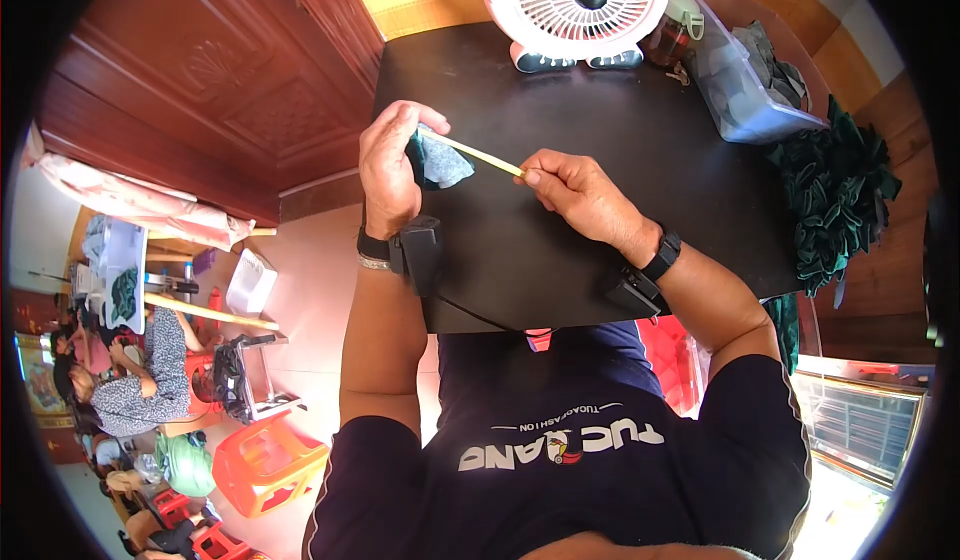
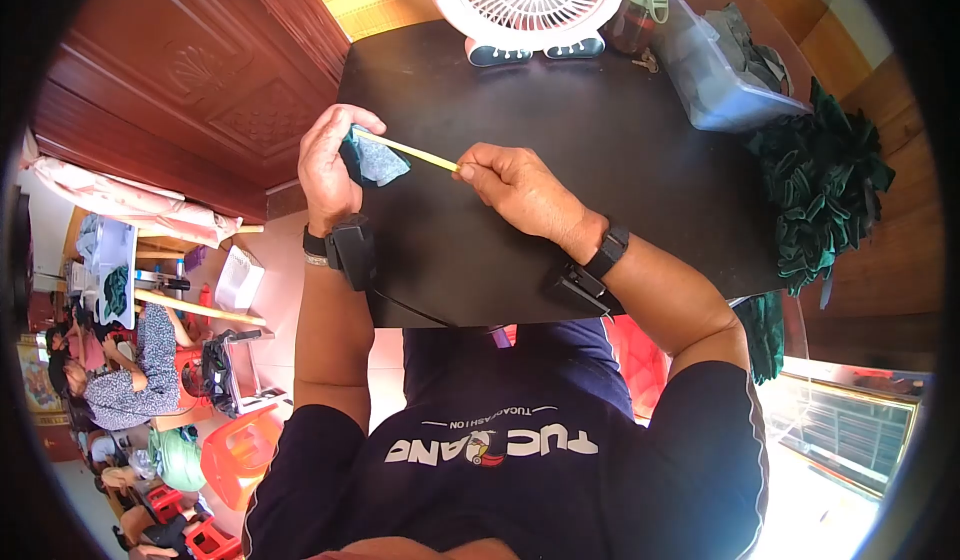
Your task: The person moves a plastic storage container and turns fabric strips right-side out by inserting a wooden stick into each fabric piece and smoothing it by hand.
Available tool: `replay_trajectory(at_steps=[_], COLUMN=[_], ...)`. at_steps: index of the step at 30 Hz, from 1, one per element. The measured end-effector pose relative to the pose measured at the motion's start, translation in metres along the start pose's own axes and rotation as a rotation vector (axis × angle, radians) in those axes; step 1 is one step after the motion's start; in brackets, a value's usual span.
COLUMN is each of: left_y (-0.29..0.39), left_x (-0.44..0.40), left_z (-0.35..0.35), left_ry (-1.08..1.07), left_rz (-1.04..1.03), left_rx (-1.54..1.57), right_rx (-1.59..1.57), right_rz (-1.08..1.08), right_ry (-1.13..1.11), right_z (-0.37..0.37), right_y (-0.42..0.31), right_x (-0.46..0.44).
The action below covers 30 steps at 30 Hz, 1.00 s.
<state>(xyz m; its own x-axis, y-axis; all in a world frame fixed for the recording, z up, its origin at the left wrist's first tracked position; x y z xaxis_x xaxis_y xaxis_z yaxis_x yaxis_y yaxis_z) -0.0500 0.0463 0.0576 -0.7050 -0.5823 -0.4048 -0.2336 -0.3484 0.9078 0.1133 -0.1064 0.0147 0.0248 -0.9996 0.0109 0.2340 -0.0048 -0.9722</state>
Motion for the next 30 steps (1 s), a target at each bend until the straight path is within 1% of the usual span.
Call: replay_trajectory(at_steps=[3,6,7,10,11,14,15,18,21,24,25,26,27,30], left_y=[-0.012,-0.02,-0.023,-0.019,-0.025,-0.025,-0.023,-0.016,-0.022,-0.024,-0.028,-0.028,-0.029,-0.025], left_x=[-0.002,-0.002,-0.003,-0.003,-0.002,0.003,0.003,0.004,0.005,0.003,0.002,0.001,0.0,-0.001], left_z=[0.003,0.003,-0.002,-0.012,-0.014,-0.021,-0.022,-0.022,-0.013,-0.003,0.008,0.013,0.017,0.012], left_ry=[-0.116,-0.25,-0.232,-0.179,-0.094,0.267,0.32,0.256,0.164,0.375,0.335,0.401,0.386,0.304], left_rz=[0.081,0.23,0.234,0.118,0.079,-0.085,-0.15,-0.191,-0.116,-0.129,-0.124,-0.11,-0.115,-0.097], left_rx=[0.111,0.633,0.681,0.609,0.633,0.405,0.345,0.201,0.358,0.451,0.492,0.432,0.465,0.533], right_rx=[0.132,-0.027,-0.085,-0.23,-0.254,-0.27,-0.268,-0.148,0.094,0.167,0.206,0.246,0.285,0.27], right_rz=[0.098,0.07,0.041,-0.03,-0.043,-0.026,-0.011,0.029,0.055,0.025,0.03,0.036,0.041,0.04], right_ry=[0.016,-0.103,-0.1,-0.077,-0.062,-0.045,-0.046,0.027,0.114,0.158,0.153,0.149,0.146,0.16], right_z=[0.007,0.009,0.007,-0.004,-0.005,-0.011,-0.012,-0.012,-0.008,-0.003,-0.002,-0.001,-0.001,-0.004], right_y=[0.002,-0.001,-0.004,-0.009,-0.008,-0.006,-0.005,-0.003,-0.008,-0.016,-0.017,-0.018,-0.019,-0.017], right_x=[0.001,0.002,0.003,0.004,0.005,0.004,0.003,0.002,0.004,0.008,0.009,0.009,0.009,0.009])
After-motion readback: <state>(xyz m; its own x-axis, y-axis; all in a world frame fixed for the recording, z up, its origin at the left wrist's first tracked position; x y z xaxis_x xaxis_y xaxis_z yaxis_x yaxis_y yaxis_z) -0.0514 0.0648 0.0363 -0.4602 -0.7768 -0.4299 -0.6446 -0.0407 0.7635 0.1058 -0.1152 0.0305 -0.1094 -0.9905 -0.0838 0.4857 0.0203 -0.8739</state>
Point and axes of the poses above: each hand's wrist, its own x-axis away from the middle knuckle, its own z-axis out of the back of the hand, y = z × x, the point moved 2 cm from there along -x, towards the middle knuckle, and after that the axes turned 11 degrees about -y, right-handed, at the moved point
